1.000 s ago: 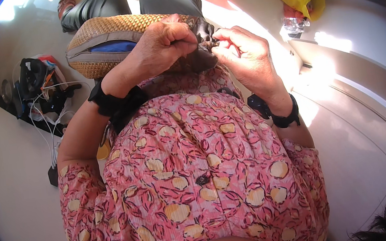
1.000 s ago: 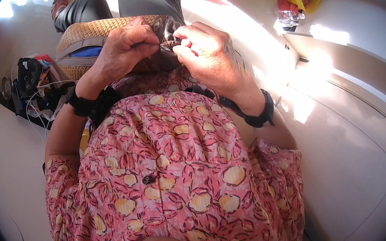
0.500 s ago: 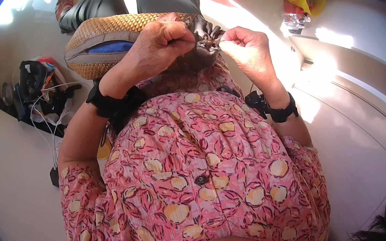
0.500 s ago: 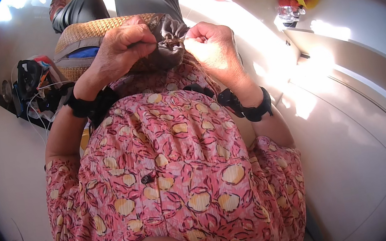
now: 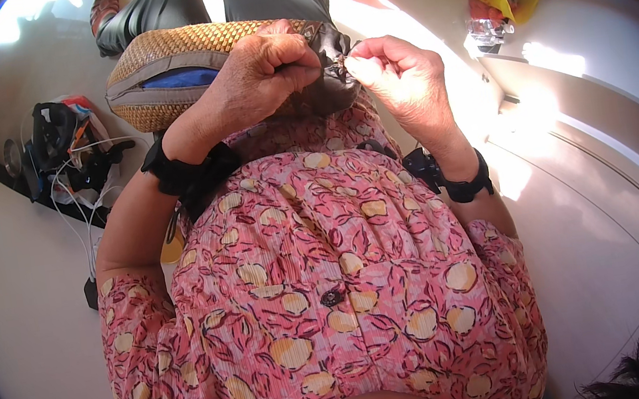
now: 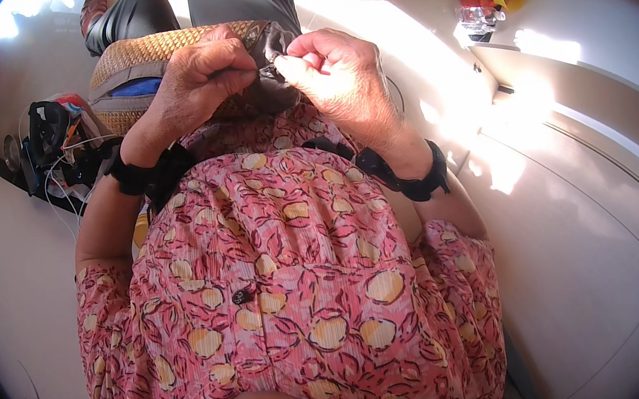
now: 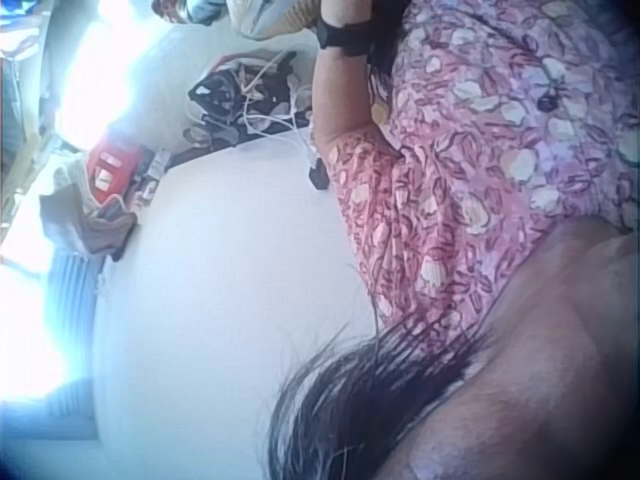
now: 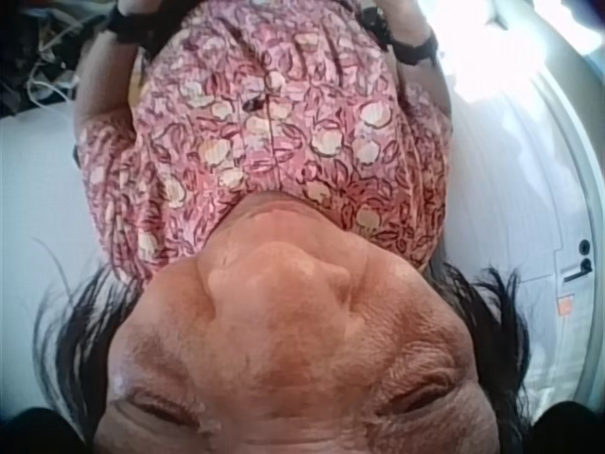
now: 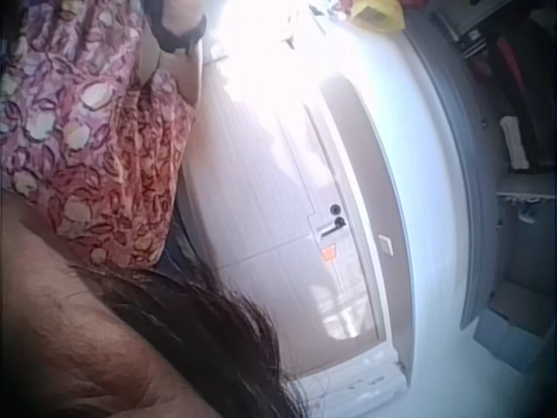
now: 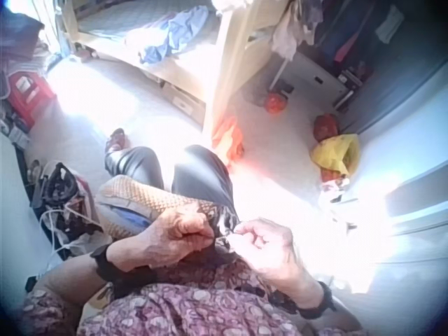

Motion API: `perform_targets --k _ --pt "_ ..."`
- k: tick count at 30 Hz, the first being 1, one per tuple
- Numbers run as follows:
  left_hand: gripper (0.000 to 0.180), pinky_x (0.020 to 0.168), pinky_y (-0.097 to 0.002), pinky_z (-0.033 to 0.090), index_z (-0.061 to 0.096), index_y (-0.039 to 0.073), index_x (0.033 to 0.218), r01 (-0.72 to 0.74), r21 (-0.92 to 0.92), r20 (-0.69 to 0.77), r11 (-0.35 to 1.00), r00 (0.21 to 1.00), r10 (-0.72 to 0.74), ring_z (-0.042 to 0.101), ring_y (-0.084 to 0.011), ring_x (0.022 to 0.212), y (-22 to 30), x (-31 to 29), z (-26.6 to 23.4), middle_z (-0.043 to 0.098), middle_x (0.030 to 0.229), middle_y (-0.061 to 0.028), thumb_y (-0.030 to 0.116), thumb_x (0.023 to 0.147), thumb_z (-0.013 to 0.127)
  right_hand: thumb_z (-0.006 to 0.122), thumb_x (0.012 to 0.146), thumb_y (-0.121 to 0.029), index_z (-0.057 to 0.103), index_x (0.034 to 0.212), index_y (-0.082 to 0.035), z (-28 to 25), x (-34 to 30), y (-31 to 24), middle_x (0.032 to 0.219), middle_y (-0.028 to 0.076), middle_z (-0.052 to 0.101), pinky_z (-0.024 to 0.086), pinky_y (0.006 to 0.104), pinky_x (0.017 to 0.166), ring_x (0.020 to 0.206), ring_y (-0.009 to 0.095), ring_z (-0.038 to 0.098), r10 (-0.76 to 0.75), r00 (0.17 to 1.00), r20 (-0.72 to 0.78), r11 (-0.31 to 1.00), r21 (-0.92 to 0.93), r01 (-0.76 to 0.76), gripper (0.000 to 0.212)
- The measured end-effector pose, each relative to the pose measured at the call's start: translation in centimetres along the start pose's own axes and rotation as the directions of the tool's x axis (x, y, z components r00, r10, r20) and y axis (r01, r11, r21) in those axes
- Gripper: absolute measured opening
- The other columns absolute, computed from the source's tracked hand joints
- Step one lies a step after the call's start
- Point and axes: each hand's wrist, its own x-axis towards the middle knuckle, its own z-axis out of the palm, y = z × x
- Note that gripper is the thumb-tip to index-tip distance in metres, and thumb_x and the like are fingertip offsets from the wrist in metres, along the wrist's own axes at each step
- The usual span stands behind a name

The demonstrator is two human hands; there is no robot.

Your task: The person sews the inner lining and zipper of a woven bag by hand using a needle and thread while sitting on the floor.

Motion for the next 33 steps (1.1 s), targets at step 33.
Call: perform_targets --k 33 --pt "0.009 0.072 -0.0245 0.046 0.063 -0.002 0.085 0.17 -0.185 -0.016 0.968 0.984 -0.175 0.056 -0.0111 0.076 1.2 1.2 1.0 0.06 0.082 -0.0034 0.007 0.085 0.064 0.06 0.087 -0.005 0.063 0.093 0.004 -0.8 0.8 1.0 0.075 0.002 0.056 0.031 0.0165 0.045 0.056 0.003 0.042 0.286 0.945 0.161 0.7 0.638 -0.321 0.011"
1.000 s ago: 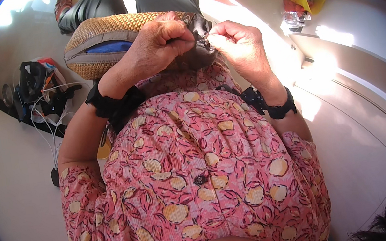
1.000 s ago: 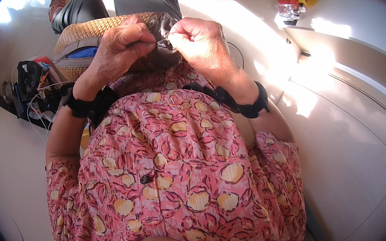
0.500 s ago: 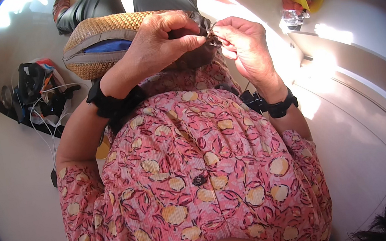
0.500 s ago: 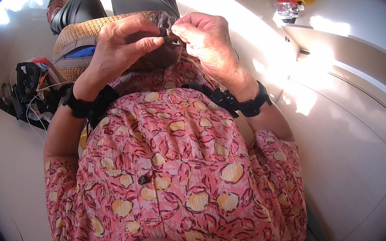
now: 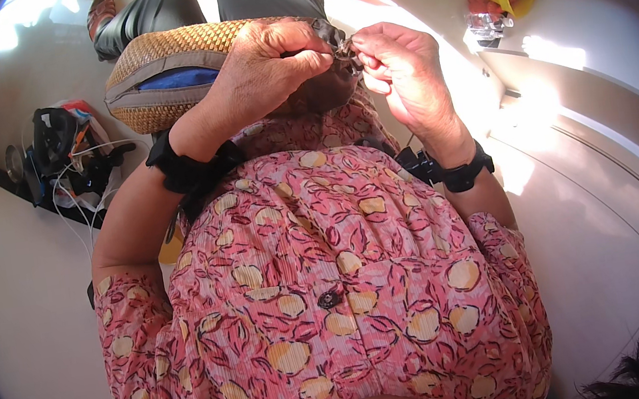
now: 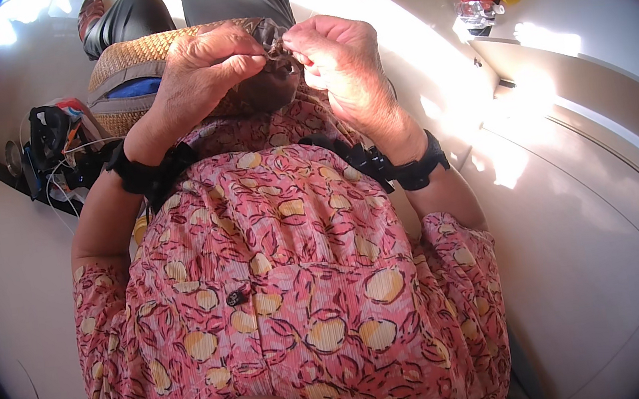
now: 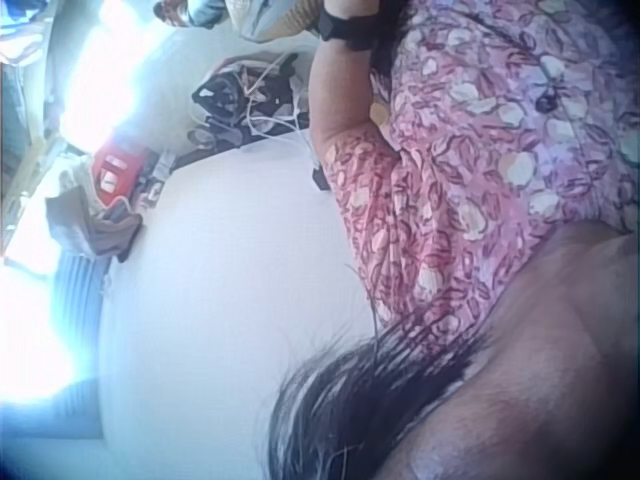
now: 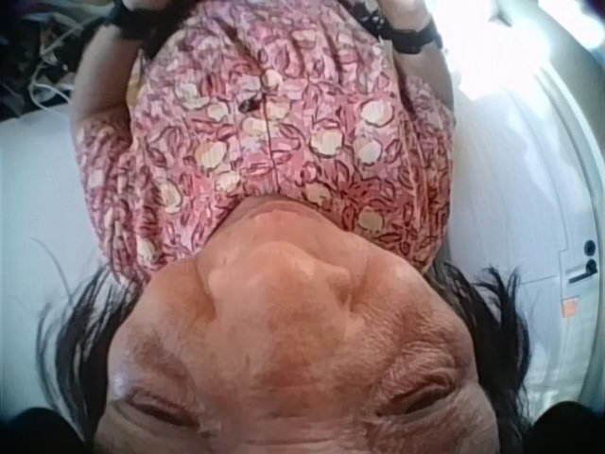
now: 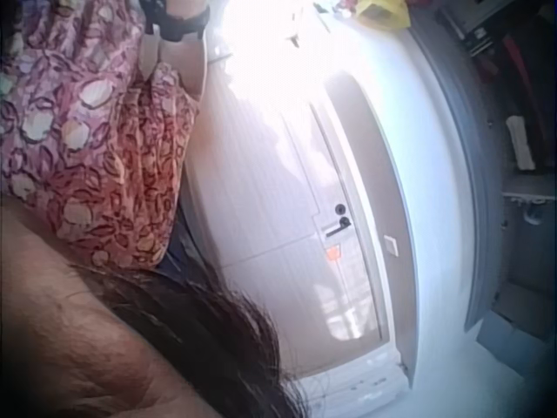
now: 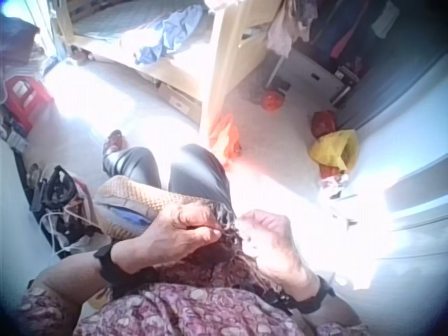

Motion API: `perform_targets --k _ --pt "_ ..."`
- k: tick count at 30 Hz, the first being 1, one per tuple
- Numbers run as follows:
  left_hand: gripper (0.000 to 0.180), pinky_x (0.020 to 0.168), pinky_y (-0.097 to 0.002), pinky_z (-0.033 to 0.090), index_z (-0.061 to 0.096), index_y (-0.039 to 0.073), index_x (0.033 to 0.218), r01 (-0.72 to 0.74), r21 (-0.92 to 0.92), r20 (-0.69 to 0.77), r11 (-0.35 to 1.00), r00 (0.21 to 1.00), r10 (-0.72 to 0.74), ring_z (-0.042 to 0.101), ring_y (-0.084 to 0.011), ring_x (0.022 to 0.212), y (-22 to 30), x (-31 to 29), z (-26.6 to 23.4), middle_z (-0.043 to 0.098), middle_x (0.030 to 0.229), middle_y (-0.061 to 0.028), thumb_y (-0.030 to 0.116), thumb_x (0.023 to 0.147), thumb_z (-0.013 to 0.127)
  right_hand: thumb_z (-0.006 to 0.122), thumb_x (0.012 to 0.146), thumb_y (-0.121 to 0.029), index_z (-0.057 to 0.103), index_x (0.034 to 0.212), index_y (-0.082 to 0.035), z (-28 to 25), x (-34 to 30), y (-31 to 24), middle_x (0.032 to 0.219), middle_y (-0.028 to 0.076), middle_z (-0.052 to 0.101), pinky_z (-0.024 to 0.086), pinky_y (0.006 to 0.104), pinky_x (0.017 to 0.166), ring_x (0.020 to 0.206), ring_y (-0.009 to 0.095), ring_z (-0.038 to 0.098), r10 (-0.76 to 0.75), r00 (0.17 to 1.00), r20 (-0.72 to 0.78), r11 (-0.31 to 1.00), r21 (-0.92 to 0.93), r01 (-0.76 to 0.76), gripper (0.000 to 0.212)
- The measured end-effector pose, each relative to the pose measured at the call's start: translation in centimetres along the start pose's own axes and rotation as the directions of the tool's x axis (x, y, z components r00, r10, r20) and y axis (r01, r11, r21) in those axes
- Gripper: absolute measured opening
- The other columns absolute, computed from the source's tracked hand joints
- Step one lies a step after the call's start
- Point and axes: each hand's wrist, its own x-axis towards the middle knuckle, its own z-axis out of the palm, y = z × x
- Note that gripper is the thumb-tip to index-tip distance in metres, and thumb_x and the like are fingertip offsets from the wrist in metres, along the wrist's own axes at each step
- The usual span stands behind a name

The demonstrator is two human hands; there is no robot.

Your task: The person sews the inner lining and zipper of a woven bag by hand using a needle and thread while sitting on the floor.

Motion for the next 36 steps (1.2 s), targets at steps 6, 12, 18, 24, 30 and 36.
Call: perform_targets --k 6,12,18,24,30,36 --pt "0.009 0.074 -0.0227 0.047 0.064 -0.001 0.087 0.036 -0.015 -0.012 0.999 0.999 -0.036 0.057 -0.0096 0.079 -0.5 -0.3 -0.4 0.062 0.086 -0.0024 0.008 0.086 0.065 0.066 0.081 -0.003 0.064 0.083 0.001 0.9 -0.7 0.4 0.071 -0.003 0.057 0.04 0.0167 0.055 0.06 0.001 0.046 -0.382 0.923 -0.036 0.823 -0.467 0.323 0.005" --pt "0.01 0.076 -0.0229 0.049 0.066 -0.001 0.088 0.059 -0.013 -0.016 0.998 0.998 -0.059 0.059 -0.0094 0.081 -0.3 -0.4 -0.6 0.064 0.085 -0.0029 0.008 0.085 0.065 0.067 0.073 0.0 0.063 0.088 0.001 1.5 -0.7 1.1 0.069 -0.001 0.054 0.043 0.021 0.056 0.061 0.006 0.047 -0.443 0.893 0.078 0.674 -0.628 0.389 0.016" --pt "0.01 0.076 -0.0234 0.049 0.067 -0.001 0.088 0.053 -0.03 -0.021 0.998 0.998 -0.054 0.06 -0.0101 0.081 0.0 -0.4 -0.7 0.065 0.085 -0.0039 0.008 0.084 0.066 0.064 0.074 0.001 0.062 0.08 -0.001 1.1 0.1 1.2 0.069 0.003 0.056 0.043 0.0235 0.055 0.058 0.009 0.049 -0.547 0.784 0.293 0.431 -0.704 0.564 0.006" --pt "0.01 0.077 -0.0254 0.05 0.068 -0.001 0.089 0.112 0.019 -0.07 0.994 0.991 -0.11 0.061 -0.012 0.082 -0.2 -0.7 -0.4 0.066 0.087 -0.0056 0.007 0.083 0.066 0.063 0.076 0.001 0.061 0.076 -0.001 1.1 -0.5 0.7 0.07 0.0 0.057 0.041 0.0227 0.054 0.059 0.006 0.047 -0.436 0.881 0.185 0.653 -0.608 0.451 0.003" --pt "0.01 0.076 -0.0256 0.05 0.068 0.0 0.089 0.111 0.076 -0.071 0.991 0.992 -0.105 0.062 -0.0122 0.082 -0.2 -0.7 -0.5 0.067 0.087 -0.0057 0.008 0.083 0.067 0.062 0.076 0.002 0.063 0.08 0.0 -0.1 -0.6 -0.1 0.074 0.001 0.059 0.041 0.0198 0.06 0.063 0.006 0.05 -0.335 0.875 0.35 0.732 -0.488 0.475 0.004" --pt "0.011 0.076 -0.0246 0.049 0.068 -0.001 0.089 0.135 0.062 -0.065 0.989 0.989 -0.131 0.061 -0.0112 0.081 -0.3 -0.6 -0.3 0.067 0.085 -0.0055 0.009 0.083 0.067 0.059 0.08 -0.001 0.062 0.086 0.005 -1.8 -0.2 -0.6 0.074 0.004 0.058 0.037 0.0189 0.05 0.055 0.005 0.046 -0.126 0.97 0.208 0.99 0.095 0.108 0.009"
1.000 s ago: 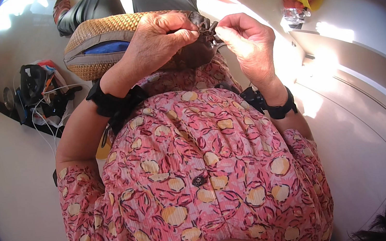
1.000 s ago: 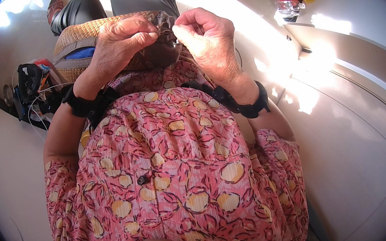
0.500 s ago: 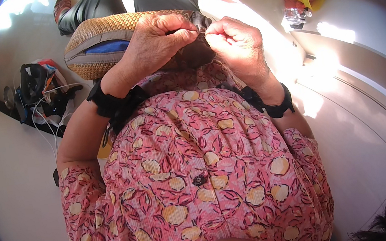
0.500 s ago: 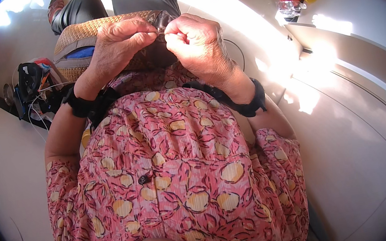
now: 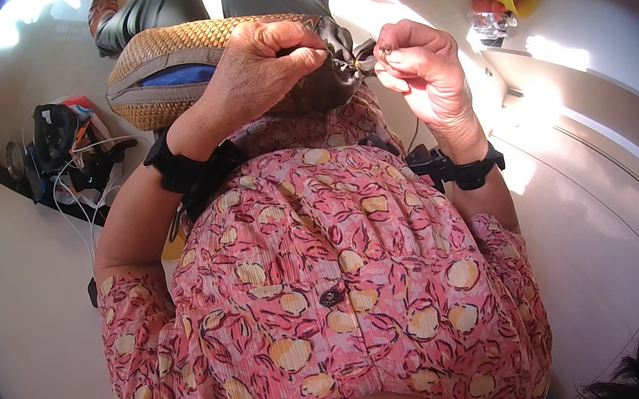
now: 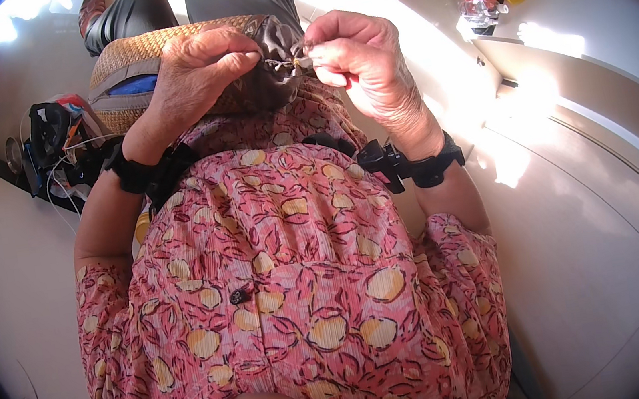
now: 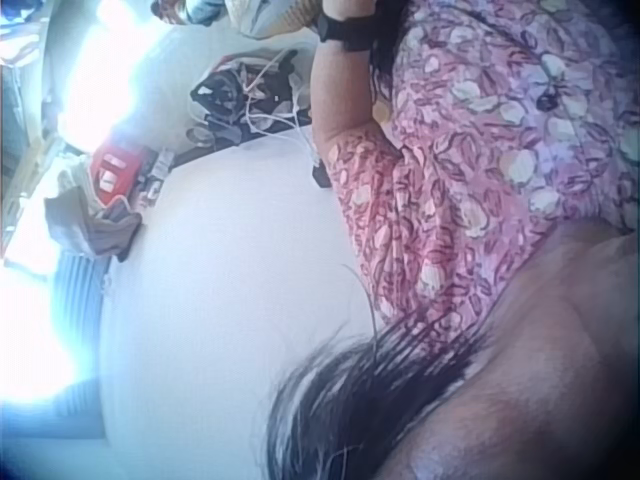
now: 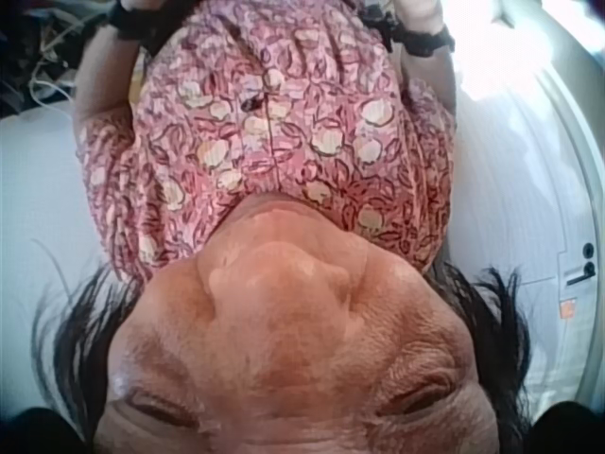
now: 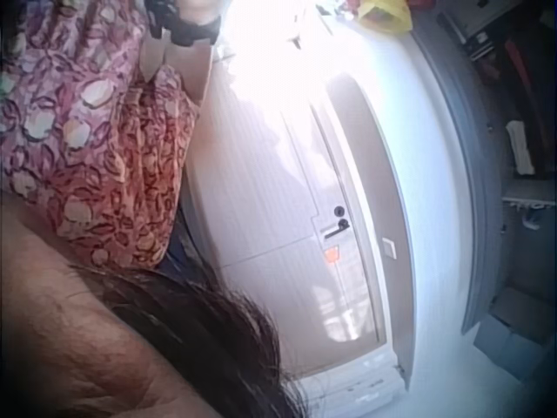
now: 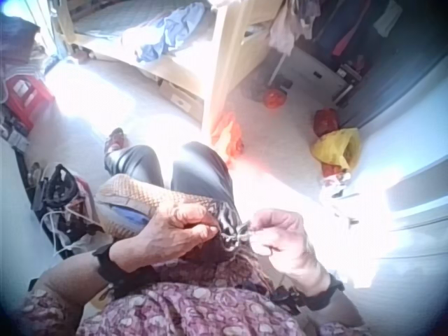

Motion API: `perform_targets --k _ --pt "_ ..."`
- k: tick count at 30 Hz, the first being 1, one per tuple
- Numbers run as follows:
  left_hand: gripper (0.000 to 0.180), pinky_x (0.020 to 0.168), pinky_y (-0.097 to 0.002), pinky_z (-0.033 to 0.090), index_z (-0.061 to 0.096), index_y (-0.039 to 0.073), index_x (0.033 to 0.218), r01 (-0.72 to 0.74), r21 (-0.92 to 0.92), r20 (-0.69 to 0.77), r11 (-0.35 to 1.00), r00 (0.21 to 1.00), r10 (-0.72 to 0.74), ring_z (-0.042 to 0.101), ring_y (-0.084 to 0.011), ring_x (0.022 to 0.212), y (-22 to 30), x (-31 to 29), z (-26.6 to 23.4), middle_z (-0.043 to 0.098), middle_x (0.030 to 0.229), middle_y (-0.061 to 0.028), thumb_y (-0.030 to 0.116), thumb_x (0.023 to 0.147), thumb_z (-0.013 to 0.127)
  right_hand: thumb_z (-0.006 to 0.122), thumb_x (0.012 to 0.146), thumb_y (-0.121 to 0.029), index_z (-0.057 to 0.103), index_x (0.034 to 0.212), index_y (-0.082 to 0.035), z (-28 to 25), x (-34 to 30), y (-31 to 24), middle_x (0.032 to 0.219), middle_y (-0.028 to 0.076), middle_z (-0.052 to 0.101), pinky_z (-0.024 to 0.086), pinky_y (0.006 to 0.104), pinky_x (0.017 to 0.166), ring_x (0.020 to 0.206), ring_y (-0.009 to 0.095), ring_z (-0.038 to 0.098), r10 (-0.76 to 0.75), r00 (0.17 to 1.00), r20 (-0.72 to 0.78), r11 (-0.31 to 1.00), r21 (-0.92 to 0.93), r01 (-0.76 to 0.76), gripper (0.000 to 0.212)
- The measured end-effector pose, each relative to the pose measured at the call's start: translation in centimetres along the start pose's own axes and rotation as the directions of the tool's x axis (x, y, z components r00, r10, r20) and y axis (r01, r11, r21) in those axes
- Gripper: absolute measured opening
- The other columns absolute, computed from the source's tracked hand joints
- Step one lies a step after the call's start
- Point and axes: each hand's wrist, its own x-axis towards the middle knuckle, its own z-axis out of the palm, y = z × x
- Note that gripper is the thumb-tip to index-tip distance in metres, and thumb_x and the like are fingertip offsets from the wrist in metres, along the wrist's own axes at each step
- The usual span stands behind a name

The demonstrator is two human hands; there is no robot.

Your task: The person sews the inner lining and zipper of a woven bag by hand using a needle and thread while sitting on the floor.

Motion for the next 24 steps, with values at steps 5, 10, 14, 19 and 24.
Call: perform_targets --k 5,10,14,19,24 --pt "0.012 0.079 -0.0249 0.049 0.068 0.0 0.093 -0.062 -0.052 0.042 0.997 0.997 0.065 0.061 -0.0104 0.084 -0.4 -0.1 -0.4 0.066 0.091 -0.0034 0.008 0.086 0.063 0.064 0.08 -0.001 0.063 0.088 0.005 -0.2 0.5 0.8 0.072 0.001 0.057 0.034 0.0175 0.046 0.054 0.004 0.045 -0.174 0.837 -0.518 0.963 -0.267 0.035 0.011" --pt "0.018 0.084 -0.0249 0.048 0.066 0.0 0.103 0.033 -0.378 0.066 0.925 0.998 -0.008 0.059 -0.0091 0.091 -0.9 -0.6 -0.8 0.064 0.098 -0.0024 0.002 0.087 0.057 0.062 0.083 0.001 0.063 0.093 0.002 0.7 -1.2 -0.2 0.075 -0.003 0.058 0.042 0.0189 0.056 0.06 0.005 0.049 -0.544 0.768 -0.337 0.714 -0.666 0.214 0.009" --pt "0.021 0.087 -0.0248 0.047 0.065 -0.001 0.101 0.028 -0.231 0.079 0.973 0.997 -0.009 0.059 -0.0098 0.093 -0.4 -0.7 -1.1 0.064 0.096 -0.0031 -0.001 0.081 0.061 0.067 0.074 0.001 0.062 0.092 0.0 2.5 -2.3 -0.1 0.074 0.006 0.056 0.046 0.0259 0.054 0.06 0.014 0.056 -0.491 0.846 0.21 0.239 -0.901 0.362 0.019" --pt "0.019 0.073 -0.03 0.047 0.066 0.0 0.089 -0.313 0.1 0.039 0.944 0.95 0.311 0.057 -0.0191 0.076 -0.6 -0.1 -0.3 0.06 0.073 -0.0067 0.0 0.071 0.066 0.066 0.07 -0.001 0.06 0.085 -0.001 2.2 -2.0 1.8 0.074 0.01 0.056 0.048 0.0334 0.052 0.058 0.025 0.057 -0.44 0.85 0.29 0.104 -0.923 0.37 0.016" --pt "0.014 0.076 -0.0344 0.044 0.064 0.0 0.081 -0.363 0.114 0.065 0.925 0.932 0.357 0.055 -0.0251 0.076 -0.9 0.1 -0.3 0.059 0.072 -0.0074 0.001 0.069 0.07 0.062 0.072 0.002 0.057 0.078 -0.001 1.9 -2.0 1.7 0.072 0.01 0.055 0.047 0.0348 0.052 0.058 0.027 0.057 -0.451 0.795 0.404 0.046 -0.88 0.473 0.008"
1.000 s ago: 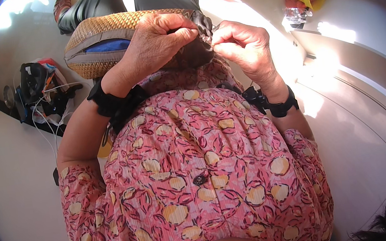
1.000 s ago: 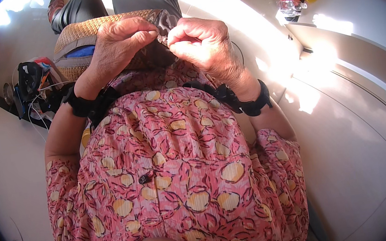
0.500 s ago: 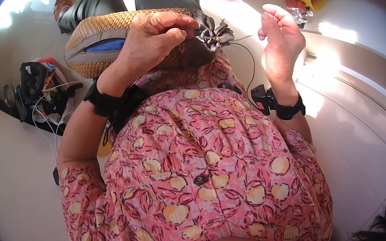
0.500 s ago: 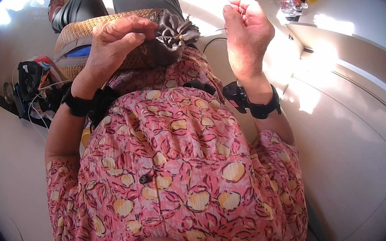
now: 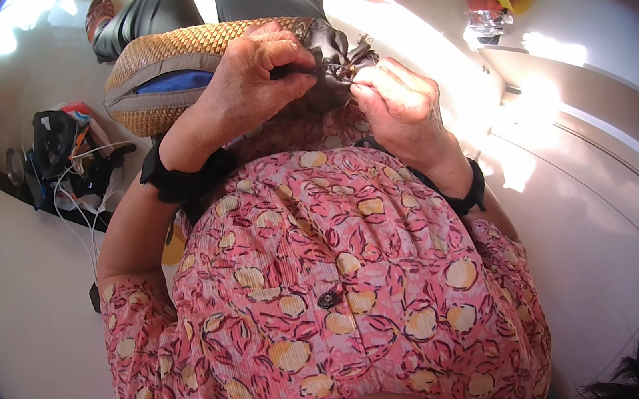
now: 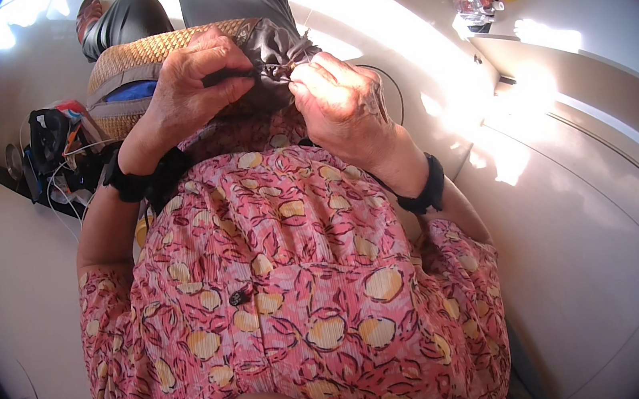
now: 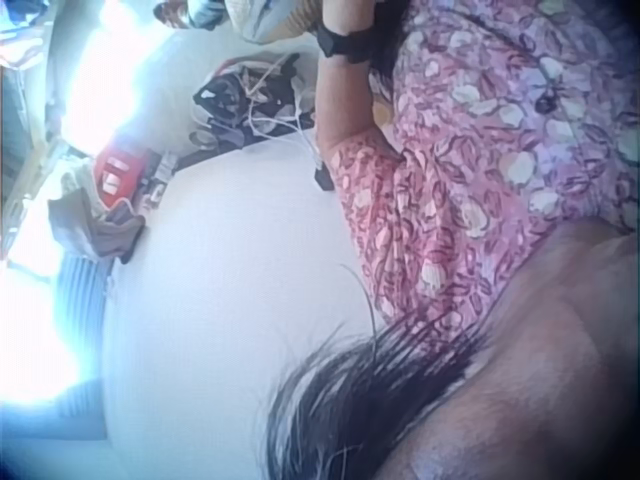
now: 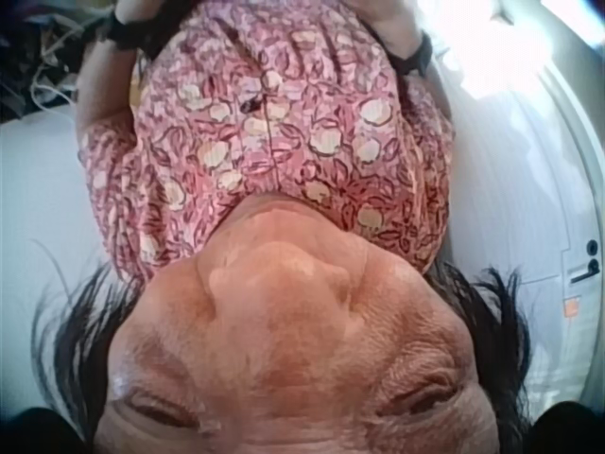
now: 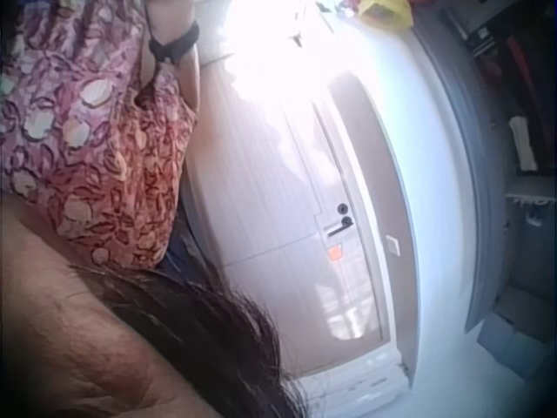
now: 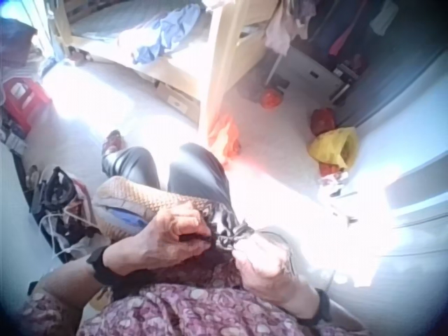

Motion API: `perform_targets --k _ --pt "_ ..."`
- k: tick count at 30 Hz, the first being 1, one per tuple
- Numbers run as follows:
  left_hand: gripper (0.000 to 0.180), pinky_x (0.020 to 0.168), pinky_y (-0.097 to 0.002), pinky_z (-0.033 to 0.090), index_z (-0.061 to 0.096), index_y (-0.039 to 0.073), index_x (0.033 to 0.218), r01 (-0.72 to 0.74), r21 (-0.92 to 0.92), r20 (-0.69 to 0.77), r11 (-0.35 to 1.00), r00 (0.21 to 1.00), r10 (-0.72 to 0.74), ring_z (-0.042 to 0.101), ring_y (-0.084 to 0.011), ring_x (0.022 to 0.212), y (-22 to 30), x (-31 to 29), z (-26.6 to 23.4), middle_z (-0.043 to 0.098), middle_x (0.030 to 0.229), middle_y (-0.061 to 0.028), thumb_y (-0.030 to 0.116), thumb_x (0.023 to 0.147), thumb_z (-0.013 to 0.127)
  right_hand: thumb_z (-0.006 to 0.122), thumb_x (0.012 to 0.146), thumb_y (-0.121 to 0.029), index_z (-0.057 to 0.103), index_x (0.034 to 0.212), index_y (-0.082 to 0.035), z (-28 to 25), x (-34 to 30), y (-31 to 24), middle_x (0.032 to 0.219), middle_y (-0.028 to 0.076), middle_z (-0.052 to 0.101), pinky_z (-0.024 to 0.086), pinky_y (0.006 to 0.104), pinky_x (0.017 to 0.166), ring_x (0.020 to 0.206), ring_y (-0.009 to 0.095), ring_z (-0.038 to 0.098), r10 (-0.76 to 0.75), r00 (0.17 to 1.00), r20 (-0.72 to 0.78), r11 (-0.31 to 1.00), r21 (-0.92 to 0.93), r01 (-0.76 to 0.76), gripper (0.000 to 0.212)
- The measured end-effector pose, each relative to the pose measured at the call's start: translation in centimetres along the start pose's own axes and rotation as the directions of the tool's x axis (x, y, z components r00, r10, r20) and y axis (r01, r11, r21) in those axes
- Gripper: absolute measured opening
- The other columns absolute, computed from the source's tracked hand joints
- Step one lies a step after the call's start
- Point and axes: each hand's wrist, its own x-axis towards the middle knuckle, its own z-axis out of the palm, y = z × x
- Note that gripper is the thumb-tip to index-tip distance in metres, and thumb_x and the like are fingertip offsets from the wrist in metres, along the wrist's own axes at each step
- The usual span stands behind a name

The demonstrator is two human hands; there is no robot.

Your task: The person sews the inner lining and zipper of a woven bag by hand using a needle and thread while sitting on the floor.

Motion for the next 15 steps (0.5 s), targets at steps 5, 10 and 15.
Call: perform_targets --k 5,10,15 --pt "0.013 0.075 -0.0318 0.045 0.063 0.0 0.082 -0.01 0.02 0.012 1.0 1.0 0.01 0.056 -0.0224 0.077 0.0 0.0 0.1 0.059 0.075 -0.0068 -0.001 0.071 0.07 0.061 0.074 0.002 0.056 0.075 -0.002 -0.4 -0.8 -0.2 0.069 0.009 0.055 0.045 0.0331 0.051 0.057 0.026 0.056 0.133 0.99 0.048 0.984 0.111 -0.138 0.007" --pt "0.013 0.074 -0.0309 0.045 0.062 -0.001 0.081 -0.043 0.062 0.029 0.997 0.999 0.041 0.056 -0.0214 0.077 -0.2 0.0 0.1 0.058 0.075 -0.0059 -0.003 0.071 0.07 0.062 0.076 0.002 0.057 0.075 0.0 -1.9 -0.6 -1.6 0.064 0.01 0.052 0.042 0.03 0.051 0.055 0.023 0.053 0.261 0.957 0.128 0.899 0.328 -0.289 0.006" --pt "0.01 0.078 -0.0328 0.043 0.063 0.002 0.077 -0.004 0.042 -0.005 0.999 1.0 0.004 0.054 -0.0236 0.075 0.0 0.1 0.2 0.058 0.07 -0.0056 0.0 0.07 0.07 0.063 0.073 0.003 0.057 0.076 0.001 -4.0 -0.1 -2.7 0.063 0.01 0.05 0.04 0.0294 0.051 0.055 0.021 0.051 0.229 0.957 0.177 0.844 0.455 -0.286 0.006"
